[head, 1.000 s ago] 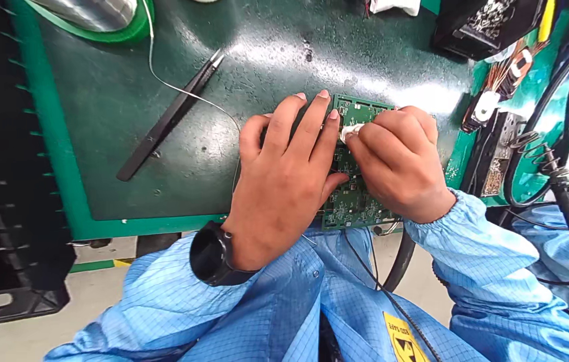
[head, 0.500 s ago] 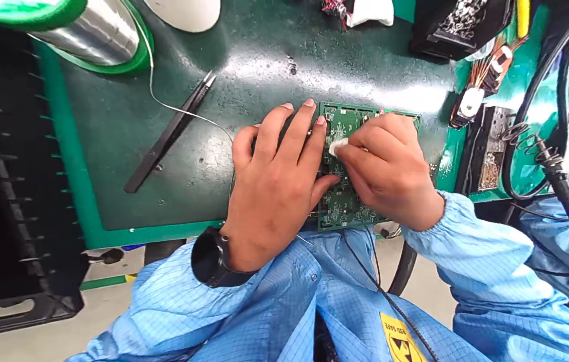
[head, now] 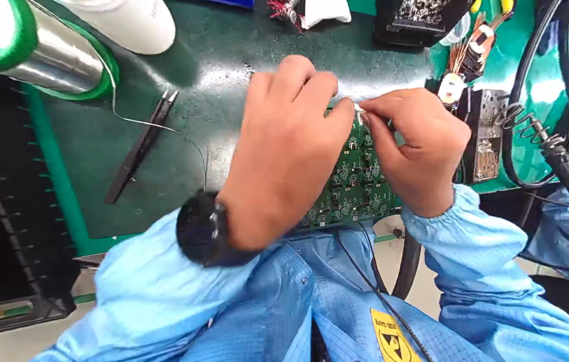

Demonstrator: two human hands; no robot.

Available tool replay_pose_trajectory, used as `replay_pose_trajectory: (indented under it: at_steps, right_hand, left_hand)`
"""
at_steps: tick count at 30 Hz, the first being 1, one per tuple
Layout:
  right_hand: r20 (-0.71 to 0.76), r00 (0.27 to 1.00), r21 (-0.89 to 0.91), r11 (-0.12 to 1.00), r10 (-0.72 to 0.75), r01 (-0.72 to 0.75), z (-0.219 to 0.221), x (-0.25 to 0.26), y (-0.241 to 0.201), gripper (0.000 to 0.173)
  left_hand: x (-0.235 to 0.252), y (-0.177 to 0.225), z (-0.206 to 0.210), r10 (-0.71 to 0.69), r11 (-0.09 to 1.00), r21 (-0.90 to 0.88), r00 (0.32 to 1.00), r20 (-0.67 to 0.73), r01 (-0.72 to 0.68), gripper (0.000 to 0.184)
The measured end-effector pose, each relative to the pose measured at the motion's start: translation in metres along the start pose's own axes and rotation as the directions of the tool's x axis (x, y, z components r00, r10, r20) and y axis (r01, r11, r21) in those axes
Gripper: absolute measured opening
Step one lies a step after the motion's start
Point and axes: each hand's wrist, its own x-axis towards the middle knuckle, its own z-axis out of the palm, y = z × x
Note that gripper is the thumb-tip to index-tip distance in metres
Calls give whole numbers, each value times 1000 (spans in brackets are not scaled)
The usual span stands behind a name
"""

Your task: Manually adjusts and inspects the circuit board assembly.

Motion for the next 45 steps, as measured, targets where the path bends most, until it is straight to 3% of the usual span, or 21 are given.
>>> replay_pose_trajectory:
  at_steps: [5, 12, 17, 23, 39, 45]
  right_hand:
    - [40, 999, -25, 999, -24, 25, 16, 2, 9, 14]
    - [274, 939, -16, 975, -208, 220, 11, -4, 18, 20]
    - [213, 914, -62, 929, -346, 366, 13, -8, 21, 17]
    - [272, 826, -108, 837, -493, 536, 8, -10, 23, 17]
    - [258, 835, -141, 836, -487, 531, 10, -21, 16, 17]
    - [225, 874, -162, 868, -431, 469, 13, -20, 19, 18]
  left_hand:
    - [5, -11, 27, 15, 999, 33, 1000, 4, -15, 20]
    - [-14, -12, 29, 43, 993, 109, 999, -22, -40, 22]
    - [-25, -6, 27, 70, 989, 132, 997, 29, -73, 29]
    - [-32, -8, 34, 76, 988, 137, 997, -7, -75, 30]
    - [-34, -3, 34, 60, 985, 160, 997, 42, -66, 36]
    - [-35, -3, 34, 63, 987, 147, 998, 17, -64, 36]
